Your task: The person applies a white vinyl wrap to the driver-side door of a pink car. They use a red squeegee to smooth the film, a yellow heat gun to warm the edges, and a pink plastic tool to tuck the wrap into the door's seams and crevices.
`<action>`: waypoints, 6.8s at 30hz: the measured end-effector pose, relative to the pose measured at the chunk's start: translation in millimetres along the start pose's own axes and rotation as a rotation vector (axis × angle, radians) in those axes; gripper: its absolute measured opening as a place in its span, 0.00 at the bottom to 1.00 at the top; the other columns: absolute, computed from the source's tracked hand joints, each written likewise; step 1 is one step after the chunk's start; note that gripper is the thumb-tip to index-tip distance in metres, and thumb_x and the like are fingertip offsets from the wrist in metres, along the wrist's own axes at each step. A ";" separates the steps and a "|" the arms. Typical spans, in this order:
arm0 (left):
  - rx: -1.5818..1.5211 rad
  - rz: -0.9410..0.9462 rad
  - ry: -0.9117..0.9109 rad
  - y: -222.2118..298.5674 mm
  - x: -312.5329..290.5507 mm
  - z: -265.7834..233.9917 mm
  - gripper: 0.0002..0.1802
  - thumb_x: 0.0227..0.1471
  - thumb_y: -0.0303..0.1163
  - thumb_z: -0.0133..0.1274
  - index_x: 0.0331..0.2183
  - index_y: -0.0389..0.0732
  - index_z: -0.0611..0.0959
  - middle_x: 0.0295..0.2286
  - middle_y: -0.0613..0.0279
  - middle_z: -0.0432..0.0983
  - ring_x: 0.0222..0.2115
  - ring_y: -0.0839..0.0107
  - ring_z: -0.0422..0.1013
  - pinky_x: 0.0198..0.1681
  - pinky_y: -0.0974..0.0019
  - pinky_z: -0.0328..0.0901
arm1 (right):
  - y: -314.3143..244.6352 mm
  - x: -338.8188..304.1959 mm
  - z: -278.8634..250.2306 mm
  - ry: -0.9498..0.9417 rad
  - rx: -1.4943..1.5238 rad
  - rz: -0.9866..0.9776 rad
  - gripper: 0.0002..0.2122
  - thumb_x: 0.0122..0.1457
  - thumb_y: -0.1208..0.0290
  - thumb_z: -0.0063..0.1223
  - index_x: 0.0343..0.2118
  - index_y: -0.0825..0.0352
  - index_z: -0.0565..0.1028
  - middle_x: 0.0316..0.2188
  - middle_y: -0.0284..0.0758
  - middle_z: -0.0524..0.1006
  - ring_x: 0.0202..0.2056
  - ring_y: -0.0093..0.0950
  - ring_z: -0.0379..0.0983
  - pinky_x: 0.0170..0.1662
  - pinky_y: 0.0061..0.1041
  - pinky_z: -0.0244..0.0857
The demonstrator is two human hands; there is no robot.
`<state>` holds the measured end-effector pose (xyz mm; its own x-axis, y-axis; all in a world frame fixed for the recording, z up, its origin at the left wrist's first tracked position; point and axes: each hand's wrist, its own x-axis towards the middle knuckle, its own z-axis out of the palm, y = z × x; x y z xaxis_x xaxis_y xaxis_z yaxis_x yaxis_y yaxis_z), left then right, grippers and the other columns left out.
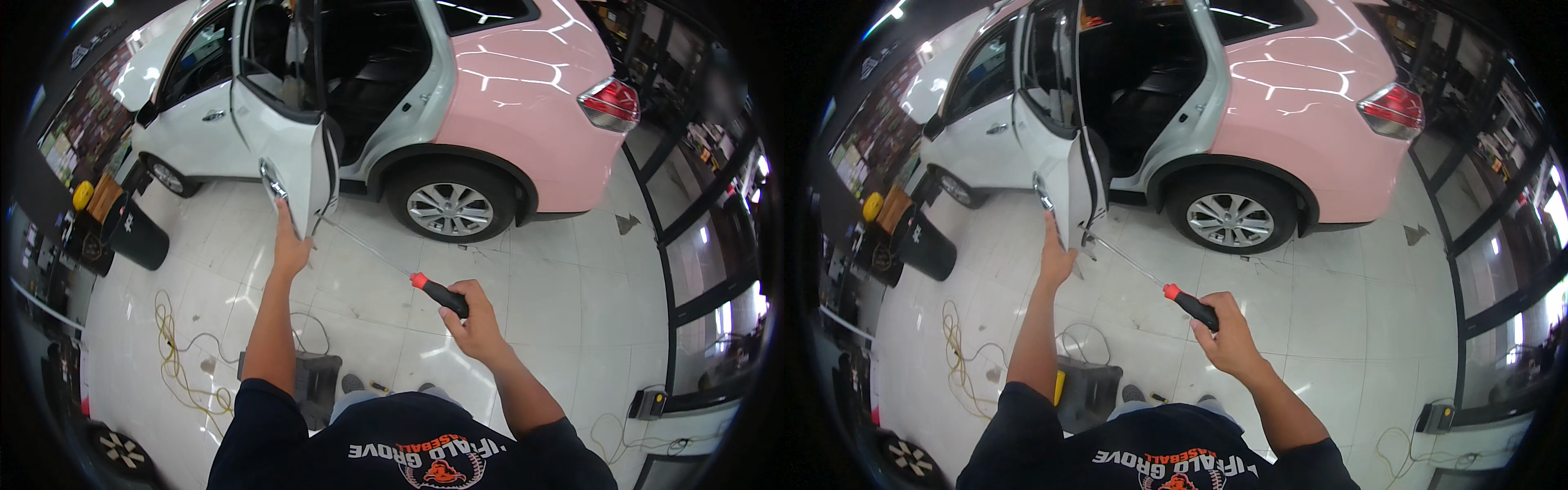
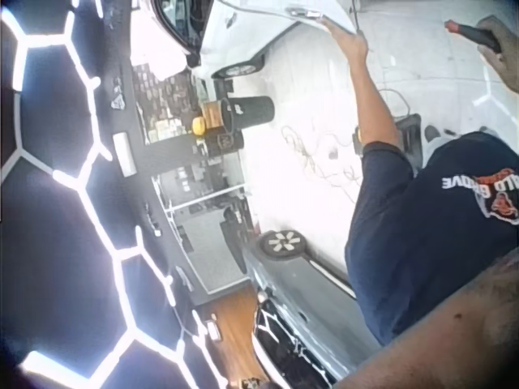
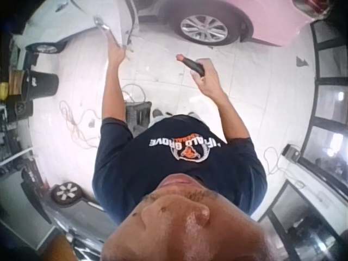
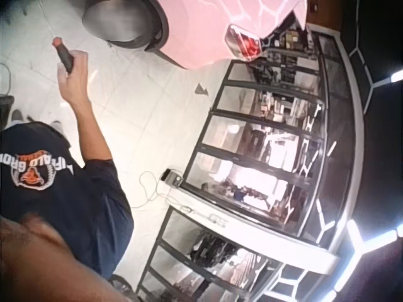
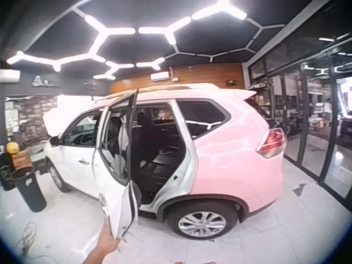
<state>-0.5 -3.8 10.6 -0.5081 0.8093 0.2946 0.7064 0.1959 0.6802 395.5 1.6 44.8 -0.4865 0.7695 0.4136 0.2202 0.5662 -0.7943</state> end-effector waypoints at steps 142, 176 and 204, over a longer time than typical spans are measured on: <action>0.110 -0.825 -0.818 -14.5 -587.2 241.6 0.32 0.48 0.42 0.49 0.52 0.34 0.75 0.50 0.42 0.72 0.52 0.49 0.68 0.57 0.56 0.62 | 7.0 88.6 -11.7 -0.992 0.877 0.832 0.13 0.68 0.62 0.38 0.42 0.67 0.67 0.20 0.33 0.69 0.13 0.24 0.64 0.14 0.24 0.56; 0.006 -0.277 -0.377 34.2 258.0 381.0 0.24 0.51 0.34 0.50 0.50 0.36 0.77 0.46 0.44 0.76 0.47 0.49 0.72 0.53 0.58 0.65 | 303.3 298.6 -193.9 -0.556 0.066 0.202 0.14 0.59 0.71 0.54 0.46 0.69 0.72 0.30 0.34 0.76 0.29 0.22 0.70 0.34 0.23 0.65; 0.579 -0.344 -0.230 -274.8 863.8 526.7 0.21 0.57 0.32 0.47 0.52 0.39 0.72 0.54 0.48 0.65 0.53 0.53 0.66 0.55 0.53 0.63 | 364.4 620.7 48.0 -0.523 0.059 0.809 0.12 0.62 0.70 0.53 0.47 0.65 0.71 0.29 0.31 0.73 0.29 0.20 0.67 0.32 0.23 0.65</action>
<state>-374.0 933.1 -275.4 -0.6777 0.7324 -0.0656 0.7053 0.6726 0.2239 133.1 671.4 -9.2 -0.5246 0.6831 -0.5080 0.6184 -0.1044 -0.7789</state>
